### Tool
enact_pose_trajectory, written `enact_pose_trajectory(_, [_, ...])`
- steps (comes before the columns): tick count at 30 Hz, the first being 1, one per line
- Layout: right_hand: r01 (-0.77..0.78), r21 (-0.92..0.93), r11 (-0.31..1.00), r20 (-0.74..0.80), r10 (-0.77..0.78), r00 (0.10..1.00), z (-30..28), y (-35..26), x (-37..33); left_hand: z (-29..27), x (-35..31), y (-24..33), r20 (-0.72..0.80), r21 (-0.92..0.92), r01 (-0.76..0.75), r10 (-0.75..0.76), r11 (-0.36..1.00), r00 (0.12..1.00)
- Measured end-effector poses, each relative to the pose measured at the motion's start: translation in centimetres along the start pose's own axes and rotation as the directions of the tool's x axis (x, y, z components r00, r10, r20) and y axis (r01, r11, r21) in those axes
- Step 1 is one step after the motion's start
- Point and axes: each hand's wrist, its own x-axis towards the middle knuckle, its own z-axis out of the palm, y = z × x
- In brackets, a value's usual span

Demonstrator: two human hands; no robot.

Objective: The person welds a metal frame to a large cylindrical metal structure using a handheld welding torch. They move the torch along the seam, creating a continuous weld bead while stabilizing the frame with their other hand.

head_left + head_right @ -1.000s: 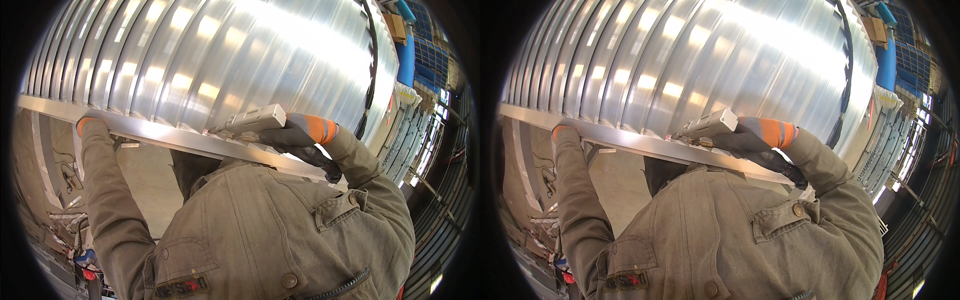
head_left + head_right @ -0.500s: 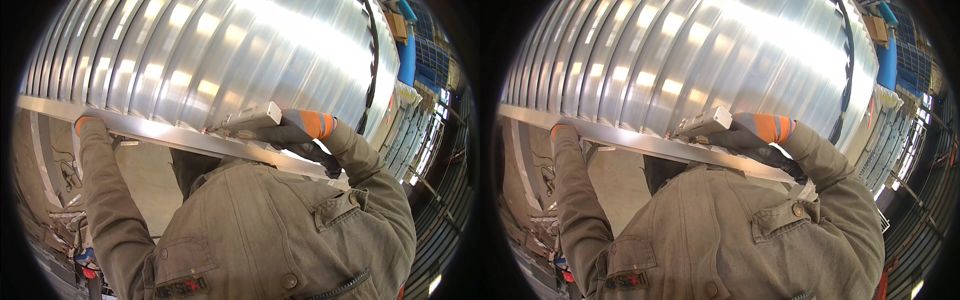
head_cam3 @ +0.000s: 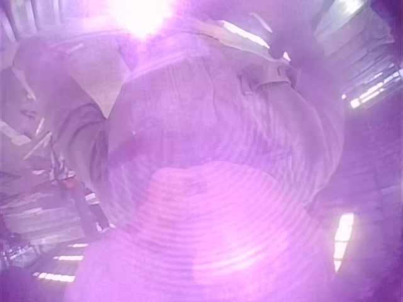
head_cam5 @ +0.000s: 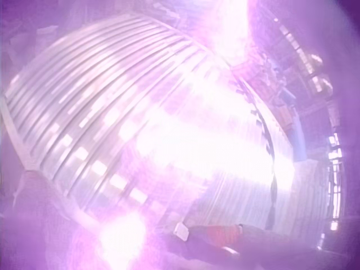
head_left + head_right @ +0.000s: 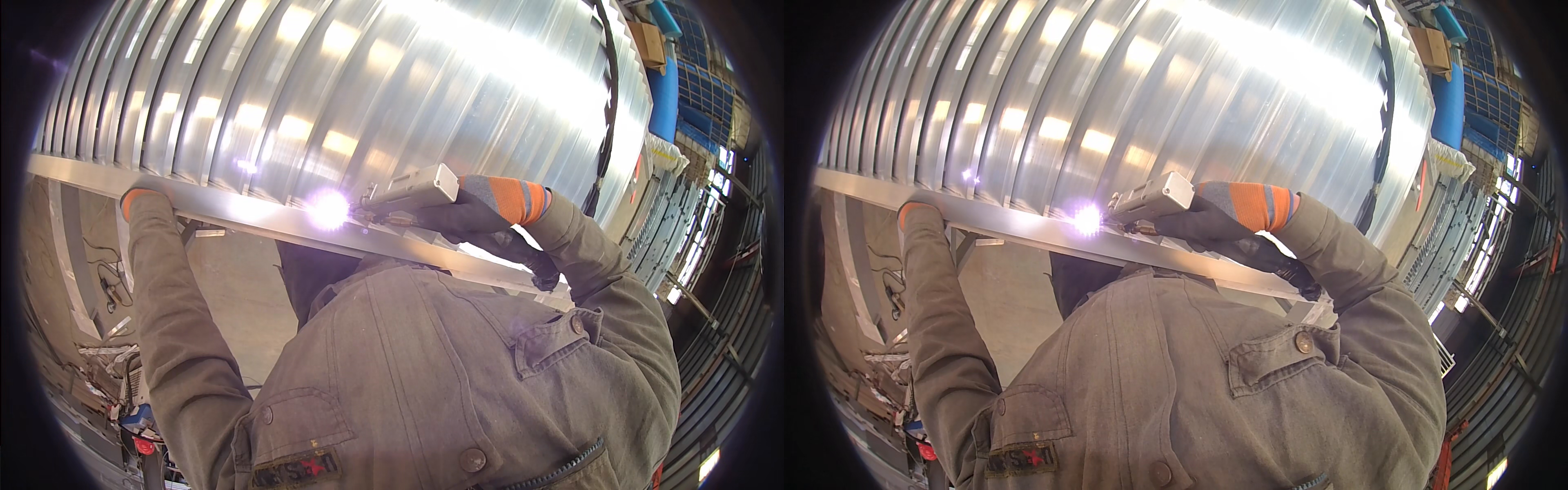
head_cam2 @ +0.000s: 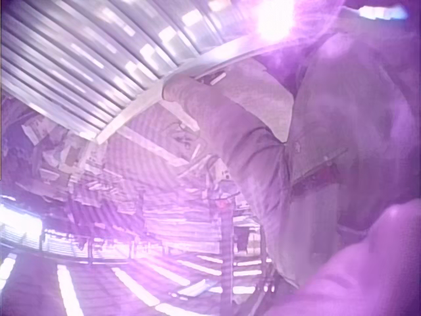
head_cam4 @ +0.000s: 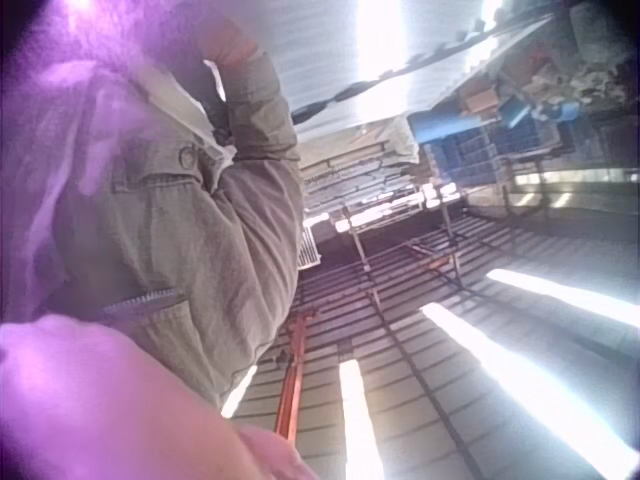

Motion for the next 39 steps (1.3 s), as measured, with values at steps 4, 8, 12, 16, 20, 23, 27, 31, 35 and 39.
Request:
enact_pose_trajectory(4, [0.040, -0.017, 0.999, -0.029, -0.041, 0.999, 0.1, 0.3, -0.3, 0.0, 0.1, 0.0, 0.001, 0.005, -0.003, 0.003, 1.000, 1.000])
enact_pose_trajectory(8, [0.144, -0.003, 0.990, -0.043, -0.144, 0.989, 0.2, 0.4, -0.5, -0.1, 0.1, -0.1, 0.001, 0.006, -0.003, 0.003, 1.000, 1.000])
enact_pose_trajectory(12, [0.119, -0.007, 0.993, -0.033, -0.119, 0.992, 0.1, 0.3, -0.8, -0.3, -0.1, 0.0, -0.002, 0.009, -0.003, 0.003, 1.000, 1.000])
enact_pose_trajectory(16, [-0.019, -0.068, 0.997, -0.008, 0.018, 1.000, -0.1, -0.1, -1.1, -0.2, -0.1, 0.0, -0.006, 0.011, -0.006, 0.006, 1.000, 1.000])
enact_pose_trajectory(20, [0.139, 0.037, 0.990, 0.012, -0.140, 0.990, 0.2, -0.9, -1.6, -0.2, 0.0, 0.1, -0.010, 0.015, -0.008, 0.008, 1.000, 1.000])
enact_pose_trajectory(23, [0.158, 0.097, 0.983, 0.017, -0.161, 0.987, 0.3, -1.4, -1.9, -0.2, 0.0, 0.2, -0.015, 0.019, -0.010, 0.011, 1.000, 1.000])
enact_pose_trajectory(27, [0.124, 0.074, 0.990, -0.012, -0.123, 0.992, 0.5, -1.1, -2.3, -0.2, -0.2, 0.2, -0.019, 0.023, -0.012, 0.012, 1.000, 1.000])
enact_pose_trajectory(31, [0.078, 0.035, 0.996, -0.023, -0.077, 0.997, 0.5, -0.1, -2.2, -0.3, -0.3, -0.1, -0.027, 0.030, -0.007, 0.008, 1.000, 1.000])
enact_pose_trajectory(35, [0.021, 0.016, 1.000, -0.017, -0.021, 1.000, 0.6, 0.5, -2.3, -0.3, -0.3, -0.1, -0.033, 0.035, -0.011, 0.012, 0.999, 0.999])
enact_pose_trajectory(39, [0.041, 0.004, 0.999, -0.041, -0.040, 0.998, 1.2, 0.0, -2.8, -0.4, -0.3, 0.1, -0.045, 0.038, -0.008, 0.010, 0.999, 0.999])
